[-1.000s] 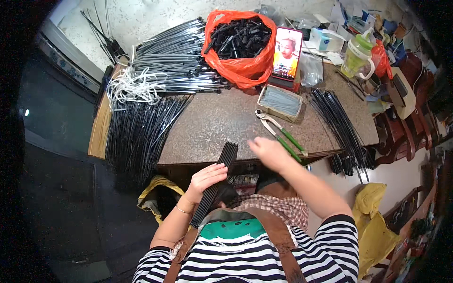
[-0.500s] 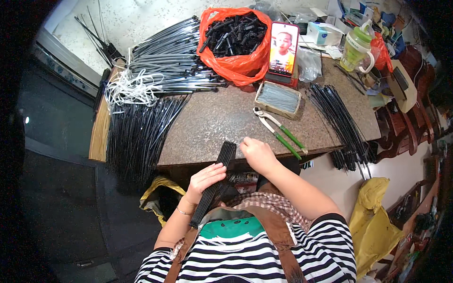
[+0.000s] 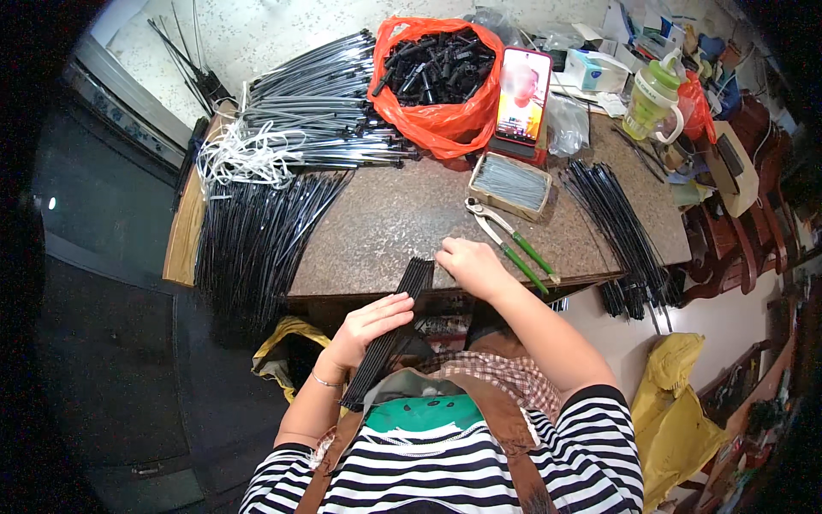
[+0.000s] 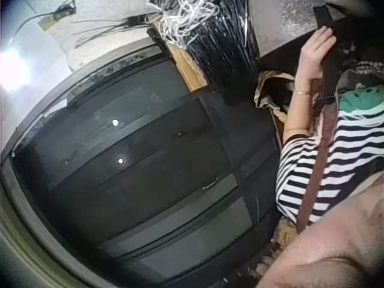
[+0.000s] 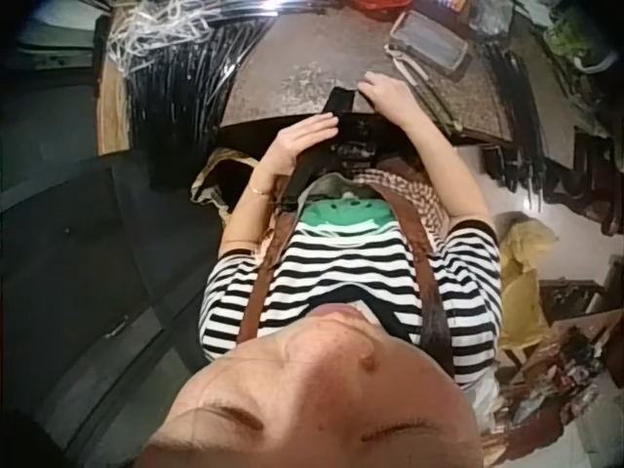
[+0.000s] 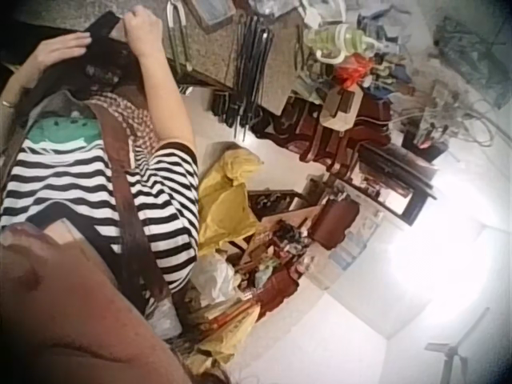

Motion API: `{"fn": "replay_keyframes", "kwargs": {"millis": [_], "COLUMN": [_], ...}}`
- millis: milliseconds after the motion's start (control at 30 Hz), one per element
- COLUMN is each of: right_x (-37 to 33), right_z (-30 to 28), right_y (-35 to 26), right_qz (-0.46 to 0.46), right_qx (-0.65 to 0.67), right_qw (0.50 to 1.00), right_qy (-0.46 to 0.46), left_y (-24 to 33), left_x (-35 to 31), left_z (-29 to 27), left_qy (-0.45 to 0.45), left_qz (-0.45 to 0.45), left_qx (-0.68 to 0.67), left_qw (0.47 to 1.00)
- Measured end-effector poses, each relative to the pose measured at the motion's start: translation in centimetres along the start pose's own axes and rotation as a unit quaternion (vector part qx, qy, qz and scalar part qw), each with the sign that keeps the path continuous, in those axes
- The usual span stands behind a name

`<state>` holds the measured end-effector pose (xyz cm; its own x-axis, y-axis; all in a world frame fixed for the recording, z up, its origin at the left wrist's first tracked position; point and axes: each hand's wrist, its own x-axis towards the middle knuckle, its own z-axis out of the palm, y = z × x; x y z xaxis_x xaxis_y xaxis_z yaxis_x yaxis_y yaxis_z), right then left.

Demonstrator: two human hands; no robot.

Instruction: Assembling black rods and cylindrical components at a mechanical workstation.

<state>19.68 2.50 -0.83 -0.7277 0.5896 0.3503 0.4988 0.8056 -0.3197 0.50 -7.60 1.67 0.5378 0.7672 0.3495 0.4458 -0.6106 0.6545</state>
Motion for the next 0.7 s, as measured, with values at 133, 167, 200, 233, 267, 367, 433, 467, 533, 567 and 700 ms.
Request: {"fn": "replay_keyframes", "kwargs": {"millis": [133, 167, 200, 233, 267, 367, 433, 467, 533, 567, 700], "right_x": [0.0, 0.1, -0.1, -0.6, -1.2, -3.0, -3.3, -3.1, -2.4, -2.2, -1.8], "right_z": [0.8, 0.5, 0.1, -0.6, -1.3, -1.2, -1.0, -0.8, -0.4, -0.7, -1.5], "right_y": [-0.5, 0.1, 0.8, 1.7, 1.7, 1.1, 0.0, 0.1, 0.5, 0.1, -1.0], "right_qz": [-0.006, -0.014, -0.022, -0.011, -0.017, -0.044, 0.005, 0.004, 0.026, 0.024, 0.076], "right_qx": [-0.037, -0.06, -0.083, -0.083, -0.074, -0.022, -0.017, -0.017, -0.018, -0.018, 0.056], "right_qw": [0.999, 0.997, 0.992, 0.991, 0.992, 0.998, 1.0, 1.0, 0.997, 0.997, 0.995], "right_qy": [-0.009, 0.043, 0.094, 0.103, 0.1, 0.038, 0.02, 0.02, 0.071, 0.071, -0.017], "left_y": [0.0, 0.0, 0.0, -0.2, -0.4, -0.6, -0.9, -0.9, -0.9, -0.8, -0.8], "left_x": [-0.1, -0.2, -0.3, -0.3, -0.6, -0.6, -0.4, -0.3, -0.4, -0.6, -1.0], "left_z": [-0.1, -0.3, -0.4, -0.4, -0.5, -0.8, -1.0, -1.1, -1.3, -1.4, -1.6], "left_qy": [-0.004, -0.001, 0.002, 0.007, 0.001, -0.017, -0.037, -0.036, -0.029, -0.029, -0.022], "left_qz": [0.006, -0.007, -0.02, -0.022, -0.013, 0.001, 0.021, 0.021, 0.021, 0.02, 0.018], "left_qx": [0.0, 0.005, 0.01, 0.011, 0.008, 0.013, 0.031, 0.031, 0.023, 0.025, 0.021], "left_qw": [1.0, 1.0, 1.0, 1.0, 1.0, 1.0, 0.999, 0.999, 0.999, 0.999, 0.999]}}
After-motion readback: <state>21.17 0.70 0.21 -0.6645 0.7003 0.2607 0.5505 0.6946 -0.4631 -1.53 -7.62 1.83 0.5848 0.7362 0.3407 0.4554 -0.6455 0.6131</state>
